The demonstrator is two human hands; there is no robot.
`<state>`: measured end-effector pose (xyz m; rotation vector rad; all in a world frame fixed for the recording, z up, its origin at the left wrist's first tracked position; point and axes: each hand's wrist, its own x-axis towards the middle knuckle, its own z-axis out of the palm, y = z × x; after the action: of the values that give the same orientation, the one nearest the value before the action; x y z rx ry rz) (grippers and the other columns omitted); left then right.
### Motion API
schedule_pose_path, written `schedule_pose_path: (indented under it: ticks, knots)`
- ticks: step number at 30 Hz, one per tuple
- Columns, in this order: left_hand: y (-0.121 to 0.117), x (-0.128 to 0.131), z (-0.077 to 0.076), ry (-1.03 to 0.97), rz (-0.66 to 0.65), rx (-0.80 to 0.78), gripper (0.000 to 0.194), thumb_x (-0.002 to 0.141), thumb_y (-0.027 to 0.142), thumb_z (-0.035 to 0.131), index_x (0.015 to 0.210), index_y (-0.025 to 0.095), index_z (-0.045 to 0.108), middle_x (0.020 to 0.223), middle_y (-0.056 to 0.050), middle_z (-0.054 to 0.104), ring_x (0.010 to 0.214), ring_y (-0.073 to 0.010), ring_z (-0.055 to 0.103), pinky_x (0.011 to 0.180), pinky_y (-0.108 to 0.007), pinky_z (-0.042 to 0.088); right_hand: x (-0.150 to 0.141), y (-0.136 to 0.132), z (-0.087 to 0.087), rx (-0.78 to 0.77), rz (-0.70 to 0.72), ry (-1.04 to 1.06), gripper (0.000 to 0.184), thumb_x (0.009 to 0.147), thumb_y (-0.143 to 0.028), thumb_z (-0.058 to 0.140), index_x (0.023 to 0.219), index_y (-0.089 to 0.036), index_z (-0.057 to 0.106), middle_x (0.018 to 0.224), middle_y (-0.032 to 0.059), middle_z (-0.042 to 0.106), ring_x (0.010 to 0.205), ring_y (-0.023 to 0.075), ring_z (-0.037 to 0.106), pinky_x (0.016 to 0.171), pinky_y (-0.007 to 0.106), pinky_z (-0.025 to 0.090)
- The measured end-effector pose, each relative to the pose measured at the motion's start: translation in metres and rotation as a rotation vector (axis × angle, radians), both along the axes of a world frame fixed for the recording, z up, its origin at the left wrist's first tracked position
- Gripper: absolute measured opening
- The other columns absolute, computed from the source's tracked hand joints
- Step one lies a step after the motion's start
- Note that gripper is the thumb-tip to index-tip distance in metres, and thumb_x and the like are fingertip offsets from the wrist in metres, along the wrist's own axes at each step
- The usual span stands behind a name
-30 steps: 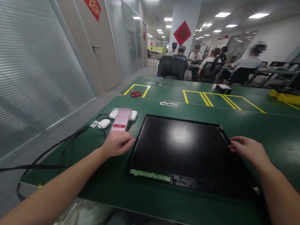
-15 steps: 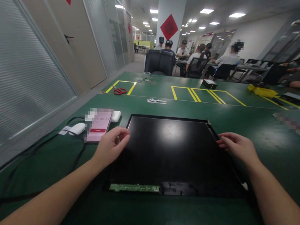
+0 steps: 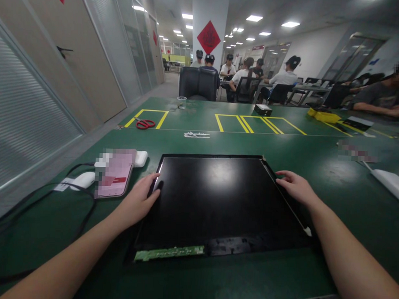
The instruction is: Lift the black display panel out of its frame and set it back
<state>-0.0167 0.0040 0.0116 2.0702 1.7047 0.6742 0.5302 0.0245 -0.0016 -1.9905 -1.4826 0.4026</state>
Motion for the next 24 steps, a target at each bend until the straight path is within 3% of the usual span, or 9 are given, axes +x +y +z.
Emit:
schedule_pose_path:
  ticks: [6, 12, 16, 20, 24]
  knots:
    - [0.006, -0.004, -0.001, -0.117, 0.058, -0.065, 0.058, 0.087, 0.04, 0.053, 0.14, 0.019, 0.063, 0.15, -0.017, 0.071, 0.143, -0.0377, 0.065, 0.123, -0.056, 0.047, -0.002, 0.002, -0.001, -0.083, 0.033, -0.038, 0.031, 0.08, -0.039, 0.072, 0.105, -0.024, 0.079, 0.071, 0.0, 0.072, 0.068, 0.0211, 0.068, 0.069, 0.033, 0.052]
    - [0.007, -0.003, -0.007, -0.223, 0.12, -0.088, 0.063, 0.079, 0.044, 0.055, 0.134, 0.016, 0.065, 0.151, -0.021, 0.07, 0.146, -0.0422, 0.061, 0.127, -0.059, 0.04, -0.002, 0.003, -0.003, -0.092, 0.052, -0.056, 0.035, 0.081, -0.039, 0.069, 0.11, -0.022, 0.079, 0.075, 0.0018, 0.073, 0.071, 0.0224, 0.068, 0.071, 0.033, 0.051]
    - [0.006, -0.001, -0.008, -0.425, 0.156, -0.11, 0.059, 0.074, 0.047, 0.064, 0.126, 0.021, 0.068, 0.147, -0.019, 0.073, 0.147, -0.0427, 0.06, 0.128, -0.058, 0.037, -0.003, 0.003, -0.006, -0.08, 0.063, -0.037, 0.036, 0.081, -0.041, 0.068, 0.11, -0.022, 0.079, 0.075, 0.002, 0.072, 0.072, 0.0229, 0.068, 0.071, 0.033, 0.051]
    - [0.003, 0.008, 0.002, -0.694, 0.201, -0.153, 0.056, 0.066, 0.047, 0.077, 0.117, 0.024, 0.07, 0.141, -0.017, 0.077, 0.142, -0.0425, 0.064, 0.122, -0.054, 0.047, -0.002, 0.004, -0.01, -0.072, 0.064, -0.043, 0.037, 0.08, -0.041, 0.066, 0.109, -0.022, 0.079, 0.074, 0.0022, 0.071, 0.071, 0.0234, 0.067, 0.071, 0.034, 0.051]
    - [0.002, 0.013, 0.007, -0.953, 0.26, -0.174, 0.066, 0.059, 0.044, 0.089, 0.117, 0.024, 0.068, 0.141, -0.015, 0.078, 0.127, -0.041, 0.074, 0.102, -0.047, 0.062, -0.001, 0.005, -0.013, -0.058, 0.057, -0.043, 0.037, 0.081, -0.041, 0.064, 0.11, -0.022, 0.079, 0.075, 0.0025, 0.071, 0.071, 0.0235, 0.067, 0.071, 0.034, 0.051]
